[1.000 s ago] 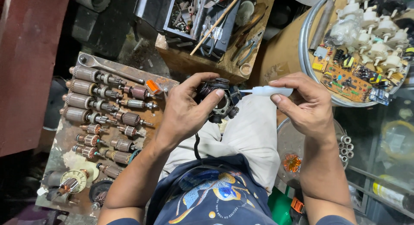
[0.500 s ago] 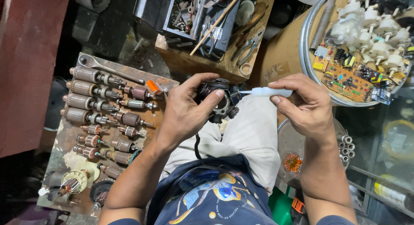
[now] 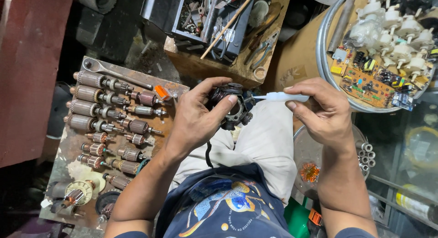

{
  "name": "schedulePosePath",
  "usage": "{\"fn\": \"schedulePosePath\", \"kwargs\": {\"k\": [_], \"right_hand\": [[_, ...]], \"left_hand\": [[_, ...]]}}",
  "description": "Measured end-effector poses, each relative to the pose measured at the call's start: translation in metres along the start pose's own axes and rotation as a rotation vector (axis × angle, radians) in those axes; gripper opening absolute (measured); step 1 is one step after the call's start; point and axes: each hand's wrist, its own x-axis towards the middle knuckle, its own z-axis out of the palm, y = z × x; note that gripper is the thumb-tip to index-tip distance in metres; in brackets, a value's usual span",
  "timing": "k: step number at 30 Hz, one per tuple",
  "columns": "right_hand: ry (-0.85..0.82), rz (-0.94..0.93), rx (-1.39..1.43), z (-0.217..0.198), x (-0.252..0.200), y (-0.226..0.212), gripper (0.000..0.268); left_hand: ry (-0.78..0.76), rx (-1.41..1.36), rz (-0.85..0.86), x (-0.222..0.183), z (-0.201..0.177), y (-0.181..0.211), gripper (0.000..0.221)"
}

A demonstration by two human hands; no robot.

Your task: Repairing a motor stator by applying adhesive and inspecting the wiring

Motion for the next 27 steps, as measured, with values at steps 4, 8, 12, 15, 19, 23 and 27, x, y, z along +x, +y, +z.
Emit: {"fn": "schedulePosePath", "kwargs": {"k": [4, 8, 12, 15, 19, 23, 27], "right_hand": [[0.002, -0.027, -0.001, 0.0, 0.001, 0.0, 0.018], [0.013, -0.028, 0.005, 0.002, 0.002, -0.001, 0.017], [0.014, -0.018, 0.004, 0.001, 0.0, 0.001, 0.017], [0.017, -0.022, 0.01, 0.001, -0.001, 0.003, 0.018], [0.013, -0.027, -0.002, 0.001, -0.001, 0.006, 0.018], [0.009, -0.03, -0.002, 0.001, 0.0, 0.01, 0.019], [0.011, -0.027, -0.006, 0.002, 0.0, 0.01, 0.019]], "left_hand": [[0.006, 0.025, -0.009, 0.0, 0.002, -0.001, 0.03], [0.008, 0.04, -0.005, 0.0, 0.002, -0.004, 0.03], [0.018, 0.06, -0.004, 0.0, 0.002, -0.005, 0.03], [-0.007, 0.03, 0.002, 0.0, 0.0, -0.006, 0.03], [-0.012, -0.017, -0.009, 0.001, -0.001, -0.003, 0.03], [-0.016, -0.026, -0.008, 0.001, -0.001, -0.007, 0.03], [-0.027, -0.037, -0.019, 0.002, -0.002, -0.007, 0.031]]}}
